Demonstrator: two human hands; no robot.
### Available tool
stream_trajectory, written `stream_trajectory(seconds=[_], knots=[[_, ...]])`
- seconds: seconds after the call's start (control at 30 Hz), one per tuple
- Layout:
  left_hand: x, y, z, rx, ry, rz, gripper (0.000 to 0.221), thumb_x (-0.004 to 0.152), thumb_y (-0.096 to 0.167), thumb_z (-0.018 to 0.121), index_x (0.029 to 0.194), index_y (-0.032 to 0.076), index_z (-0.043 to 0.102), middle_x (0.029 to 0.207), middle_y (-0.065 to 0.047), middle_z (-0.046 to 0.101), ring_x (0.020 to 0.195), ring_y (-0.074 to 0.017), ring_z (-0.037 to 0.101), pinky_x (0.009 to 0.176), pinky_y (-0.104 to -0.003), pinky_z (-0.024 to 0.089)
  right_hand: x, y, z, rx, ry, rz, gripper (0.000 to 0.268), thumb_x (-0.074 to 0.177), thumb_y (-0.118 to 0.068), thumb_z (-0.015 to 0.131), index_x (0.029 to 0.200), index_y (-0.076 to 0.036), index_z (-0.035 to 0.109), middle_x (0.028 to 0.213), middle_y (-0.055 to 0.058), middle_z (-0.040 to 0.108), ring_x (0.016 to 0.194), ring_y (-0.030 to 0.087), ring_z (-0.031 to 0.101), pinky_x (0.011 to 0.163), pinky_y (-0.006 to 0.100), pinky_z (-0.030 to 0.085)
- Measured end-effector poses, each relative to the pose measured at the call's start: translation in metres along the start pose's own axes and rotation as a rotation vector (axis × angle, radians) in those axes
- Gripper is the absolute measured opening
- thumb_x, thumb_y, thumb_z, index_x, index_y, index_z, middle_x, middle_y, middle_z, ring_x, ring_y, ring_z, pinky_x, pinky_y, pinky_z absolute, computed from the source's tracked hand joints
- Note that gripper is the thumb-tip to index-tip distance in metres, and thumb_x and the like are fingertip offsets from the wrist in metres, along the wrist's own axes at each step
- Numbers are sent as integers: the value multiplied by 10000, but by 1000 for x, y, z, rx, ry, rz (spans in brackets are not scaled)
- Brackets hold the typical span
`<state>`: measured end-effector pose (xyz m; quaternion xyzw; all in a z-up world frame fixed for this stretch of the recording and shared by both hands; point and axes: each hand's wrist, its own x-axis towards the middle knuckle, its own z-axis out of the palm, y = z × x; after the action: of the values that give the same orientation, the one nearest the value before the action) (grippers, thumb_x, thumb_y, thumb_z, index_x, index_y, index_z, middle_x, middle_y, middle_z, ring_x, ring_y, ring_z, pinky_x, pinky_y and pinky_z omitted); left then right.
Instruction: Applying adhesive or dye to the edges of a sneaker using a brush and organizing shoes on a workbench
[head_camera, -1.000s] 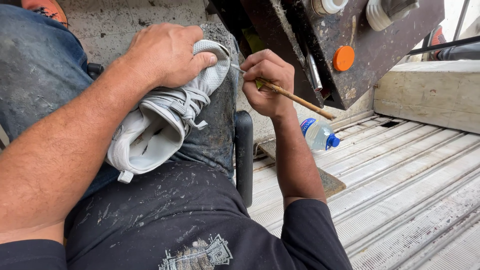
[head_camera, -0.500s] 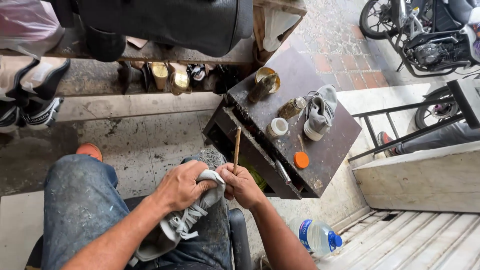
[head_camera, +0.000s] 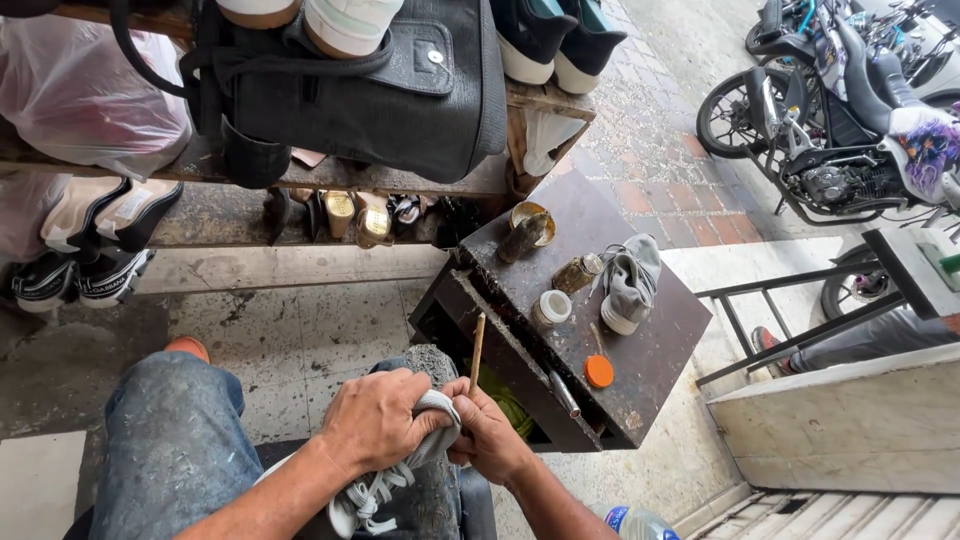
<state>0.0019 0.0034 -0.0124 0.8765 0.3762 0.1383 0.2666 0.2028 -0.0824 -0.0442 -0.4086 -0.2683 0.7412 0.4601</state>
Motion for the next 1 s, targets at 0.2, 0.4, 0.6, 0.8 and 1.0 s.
stream_trajectory(seconds=[0.2,0.4,0.6,0.8,1.0], knots=[[10,-3,-8,-24,1,9,600,912,786,431,859,199,543,854,-16,654,770,-334,646,610,-567,502,3,-17,-2,-118,27,-18,395,950,-524,666,1072,-186,502,615,-60,215,450,29,204,415,210,247],[22,4,-31,-193,-115,88,548,929,721,462,843,190,569,797,-16,688,670,-260,625,573,-490,493,1,-37,-17,-99,24,37,413,944,-436,706,1137,-98,568,628,30,448,444,102,383,413,278,347],[31,-10,-32,-143,24,229,591,1007,712,519,859,142,561,772,-20,641,648,-280,596,527,-492,464,6,-75,-5,-67,-266,25,343,1040,-321,688,1236,-67,569,672,-57,324,521,30,252,472,204,298],[30,-9,-33,-123,-21,163,566,1020,698,547,897,147,580,835,-45,678,734,-387,631,570,-566,445,7,-81,2,-152,-224,71,404,979,-338,754,1212,-61,574,663,-17,389,510,38,264,462,210,309],[26,-7,-28,-86,44,153,600,1048,713,526,890,135,549,802,-33,645,680,-380,615,536,-553,433,2,-75,19,-139,-198,-45,449,1007,-389,729,1235,-62,524,690,-37,345,525,34,240,461,200,272]])
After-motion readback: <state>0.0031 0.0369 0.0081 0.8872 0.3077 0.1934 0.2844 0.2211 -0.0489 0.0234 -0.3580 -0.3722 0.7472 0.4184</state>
